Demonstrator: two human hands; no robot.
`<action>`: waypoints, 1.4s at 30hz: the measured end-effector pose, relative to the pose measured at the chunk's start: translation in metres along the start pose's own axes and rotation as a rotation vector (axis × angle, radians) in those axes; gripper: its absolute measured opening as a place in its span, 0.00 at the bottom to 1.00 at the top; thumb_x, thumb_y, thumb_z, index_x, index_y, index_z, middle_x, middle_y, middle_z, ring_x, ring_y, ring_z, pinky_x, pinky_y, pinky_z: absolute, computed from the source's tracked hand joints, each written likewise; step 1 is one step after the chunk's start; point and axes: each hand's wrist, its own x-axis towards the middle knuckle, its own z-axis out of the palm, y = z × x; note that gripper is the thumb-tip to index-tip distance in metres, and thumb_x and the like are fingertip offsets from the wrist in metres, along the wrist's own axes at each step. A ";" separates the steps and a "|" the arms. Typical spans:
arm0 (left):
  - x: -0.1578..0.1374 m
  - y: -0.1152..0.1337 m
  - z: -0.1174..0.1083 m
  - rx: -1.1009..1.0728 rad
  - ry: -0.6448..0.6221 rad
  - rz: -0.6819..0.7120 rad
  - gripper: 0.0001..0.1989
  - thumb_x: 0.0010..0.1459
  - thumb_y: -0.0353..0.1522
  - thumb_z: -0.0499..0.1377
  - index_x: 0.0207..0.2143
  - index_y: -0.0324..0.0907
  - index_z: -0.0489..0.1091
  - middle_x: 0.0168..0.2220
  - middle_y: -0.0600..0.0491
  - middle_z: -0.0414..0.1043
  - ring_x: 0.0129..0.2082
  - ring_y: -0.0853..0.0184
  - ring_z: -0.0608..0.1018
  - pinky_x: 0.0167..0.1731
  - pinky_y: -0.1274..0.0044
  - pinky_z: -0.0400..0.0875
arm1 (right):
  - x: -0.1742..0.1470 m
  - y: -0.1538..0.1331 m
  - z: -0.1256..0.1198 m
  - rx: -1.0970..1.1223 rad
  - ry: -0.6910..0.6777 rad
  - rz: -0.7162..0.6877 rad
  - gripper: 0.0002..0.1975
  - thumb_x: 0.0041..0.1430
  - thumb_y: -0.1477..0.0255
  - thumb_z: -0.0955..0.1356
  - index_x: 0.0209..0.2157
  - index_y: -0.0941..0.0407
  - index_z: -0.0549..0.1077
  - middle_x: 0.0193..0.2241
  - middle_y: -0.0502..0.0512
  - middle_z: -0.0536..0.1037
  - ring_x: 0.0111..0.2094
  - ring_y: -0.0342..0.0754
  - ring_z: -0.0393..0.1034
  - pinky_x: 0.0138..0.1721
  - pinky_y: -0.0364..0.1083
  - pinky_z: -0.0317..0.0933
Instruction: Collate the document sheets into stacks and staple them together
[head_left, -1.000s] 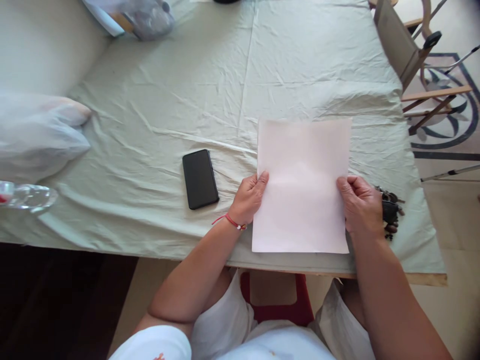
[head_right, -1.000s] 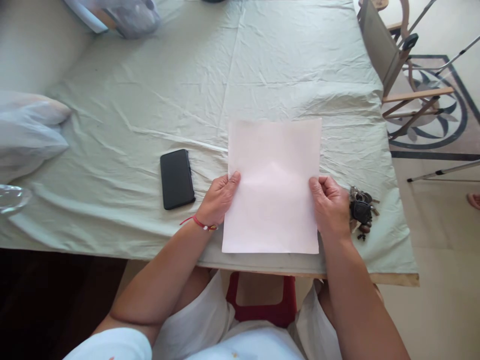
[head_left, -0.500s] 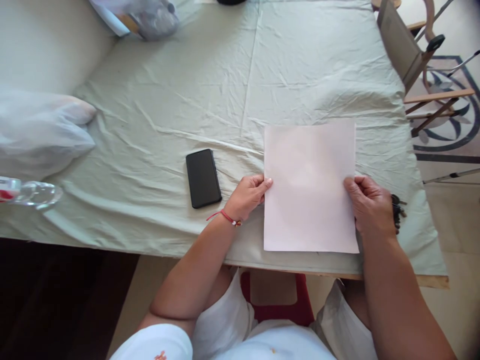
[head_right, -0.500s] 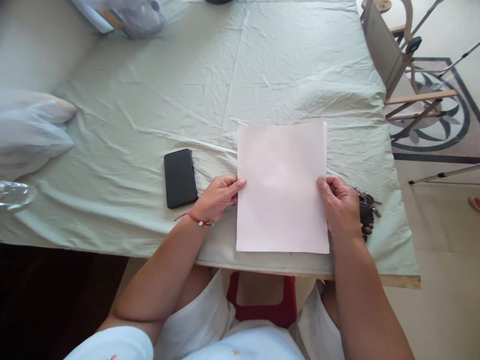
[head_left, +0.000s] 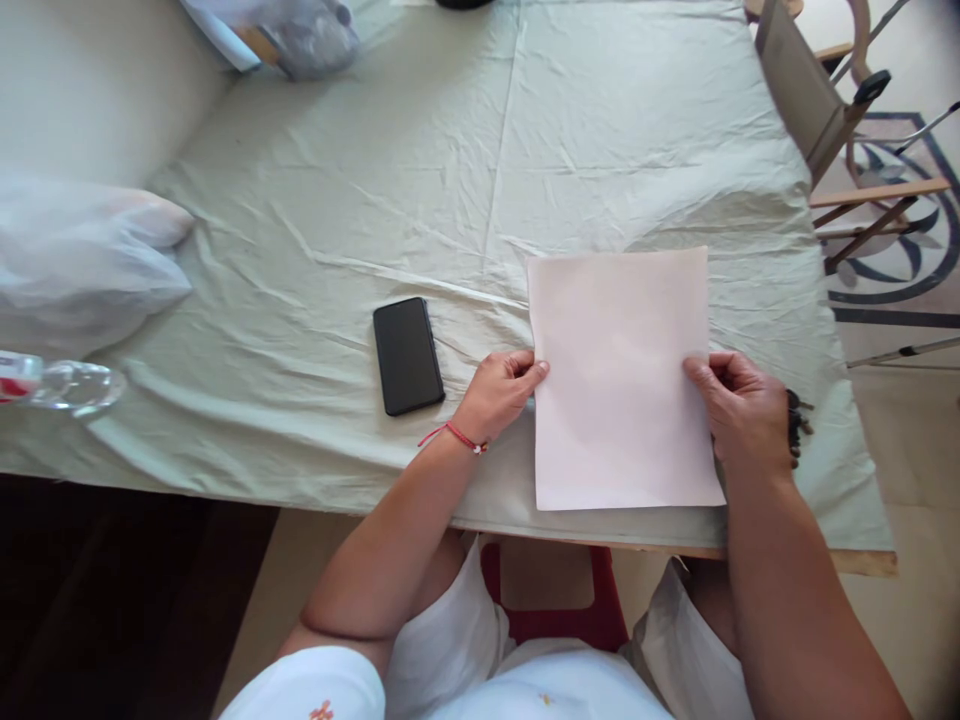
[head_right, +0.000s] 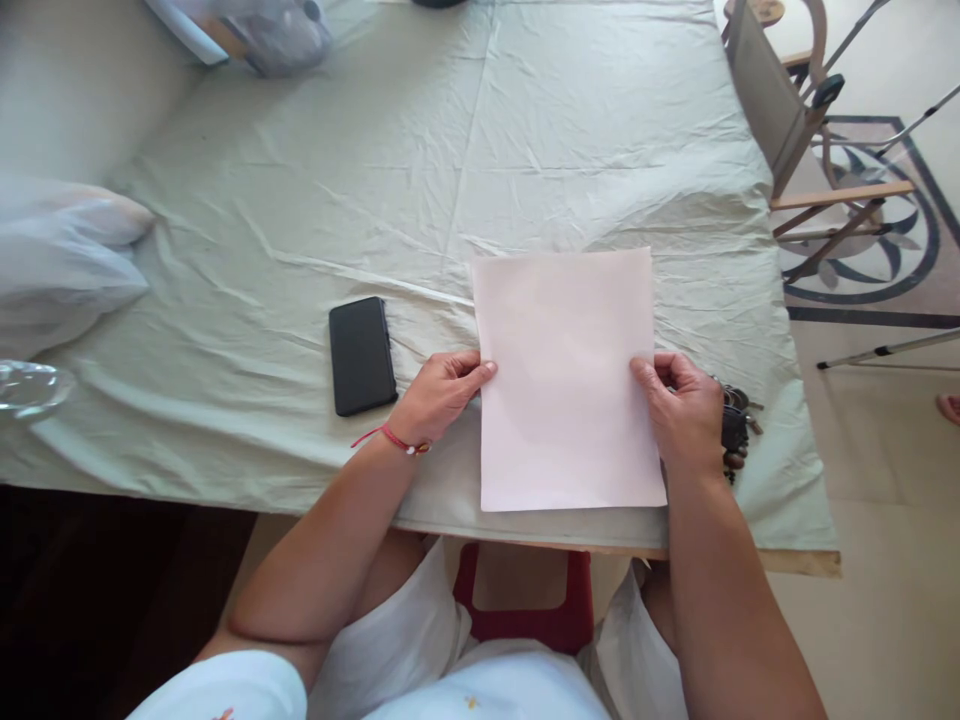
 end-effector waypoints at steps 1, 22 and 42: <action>0.000 0.000 0.000 0.016 0.006 0.000 0.20 0.58 0.45 0.57 0.23 0.39 0.61 0.24 0.57 0.53 0.25 0.73 0.57 0.28 0.76 0.50 | 0.000 -0.001 0.001 0.035 0.022 0.015 0.15 0.54 0.57 0.75 0.35 0.53 0.77 0.28 0.47 0.76 0.26 0.43 0.67 0.27 0.43 0.62; 0.001 -0.003 0.002 0.120 0.108 0.053 0.19 0.61 0.41 0.57 0.22 0.39 0.63 0.22 0.55 0.58 0.26 0.70 0.61 0.28 0.77 0.56 | -0.016 -0.021 0.001 -0.364 0.220 -0.309 0.13 0.65 0.59 0.70 0.44 0.52 0.81 0.28 0.50 0.79 0.28 0.47 0.71 0.36 0.48 0.64; 0.001 0.000 0.012 -0.137 0.088 -0.037 0.17 0.54 0.41 0.61 0.21 0.38 0.65 0.21 0.55 0.59 0.24 0.73 0.60 0.24 0.79 0.55 | -0.006 -0.031 -0.024 0.507 -0.532 0.312 0.36 0.63 0.41 0.61 0.62 0.48 0.70 0.52 0.62 0.81 0.24 0.47 0.74 0.25 0.49 0.69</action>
